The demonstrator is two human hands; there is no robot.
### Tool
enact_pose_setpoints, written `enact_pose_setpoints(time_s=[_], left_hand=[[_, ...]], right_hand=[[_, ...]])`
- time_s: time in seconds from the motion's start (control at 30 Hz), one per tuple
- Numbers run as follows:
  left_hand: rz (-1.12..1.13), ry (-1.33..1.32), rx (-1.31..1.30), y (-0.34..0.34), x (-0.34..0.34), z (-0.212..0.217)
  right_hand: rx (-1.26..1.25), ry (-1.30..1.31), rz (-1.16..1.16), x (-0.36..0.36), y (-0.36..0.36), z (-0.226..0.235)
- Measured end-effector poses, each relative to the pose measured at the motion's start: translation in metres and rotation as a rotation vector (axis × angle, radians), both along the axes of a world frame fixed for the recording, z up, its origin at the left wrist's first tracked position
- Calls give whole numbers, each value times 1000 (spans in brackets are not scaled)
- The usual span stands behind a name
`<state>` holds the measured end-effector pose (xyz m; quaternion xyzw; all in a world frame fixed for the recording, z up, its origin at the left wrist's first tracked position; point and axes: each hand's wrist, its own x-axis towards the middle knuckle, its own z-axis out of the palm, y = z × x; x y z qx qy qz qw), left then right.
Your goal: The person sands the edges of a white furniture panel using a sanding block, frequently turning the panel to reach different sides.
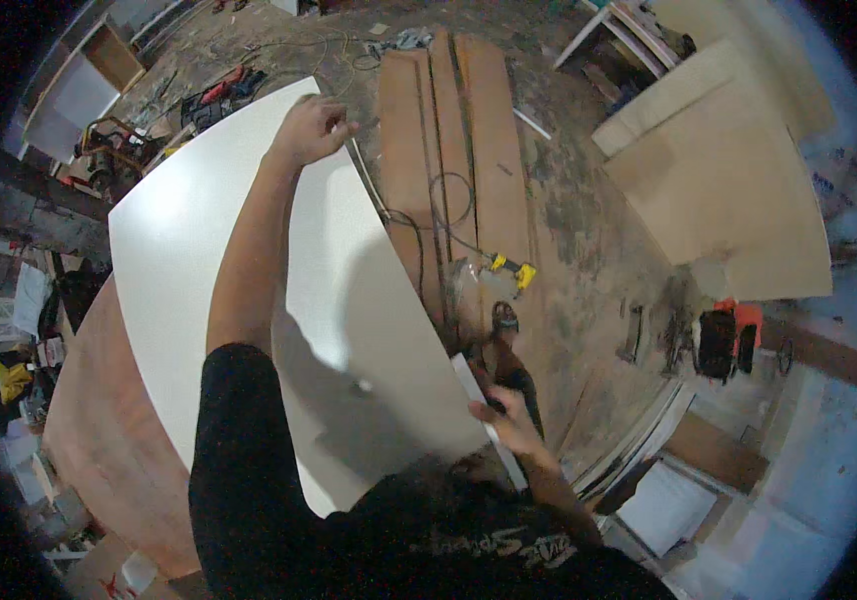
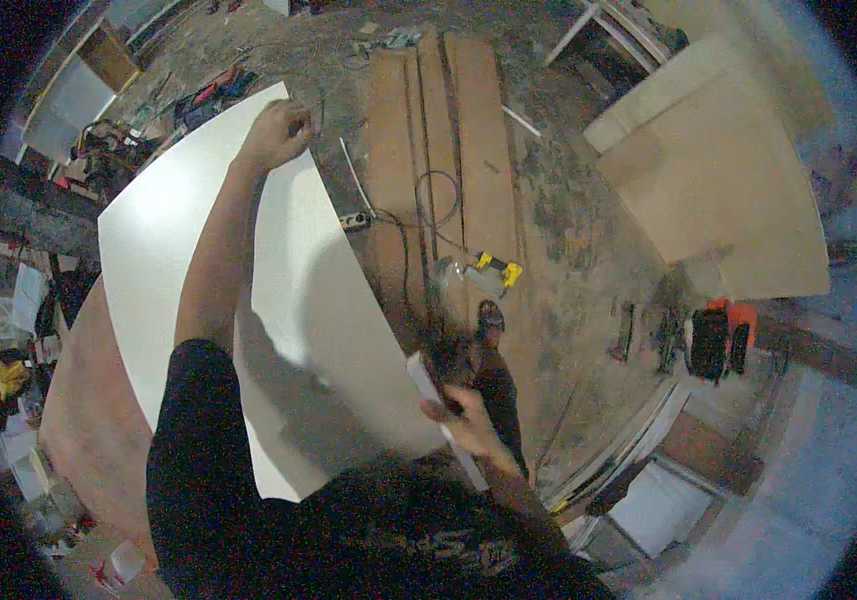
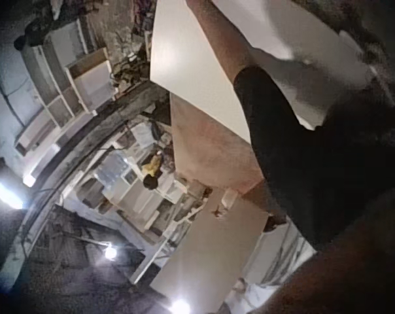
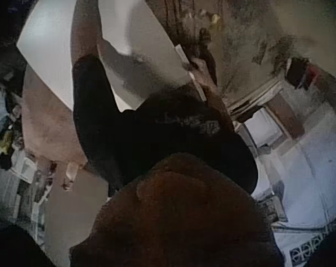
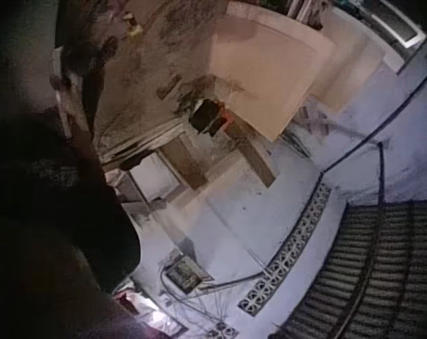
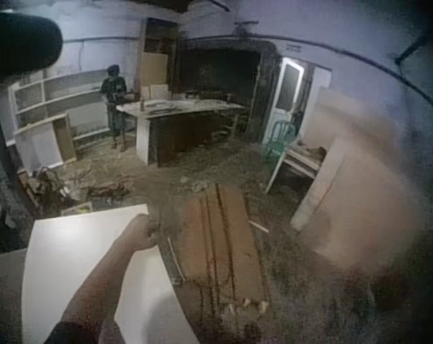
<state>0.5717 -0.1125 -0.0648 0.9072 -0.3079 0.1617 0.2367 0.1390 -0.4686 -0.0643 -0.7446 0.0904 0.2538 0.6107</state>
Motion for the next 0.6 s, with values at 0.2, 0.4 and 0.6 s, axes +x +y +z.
enact_pose_setpoints(time_s=[0.2,0.4,0.6], left_hand=[[-278,-29,-15,-29,-103,7],[-477,44,-92,-85,-213,3],[-654,253,-49,-118,-292,-9]], right_hand=[[30,-50,-100,-29,10,18],[107,13,-107,-70,-15,-16],[265,114,-192,-98,-28,-11]])
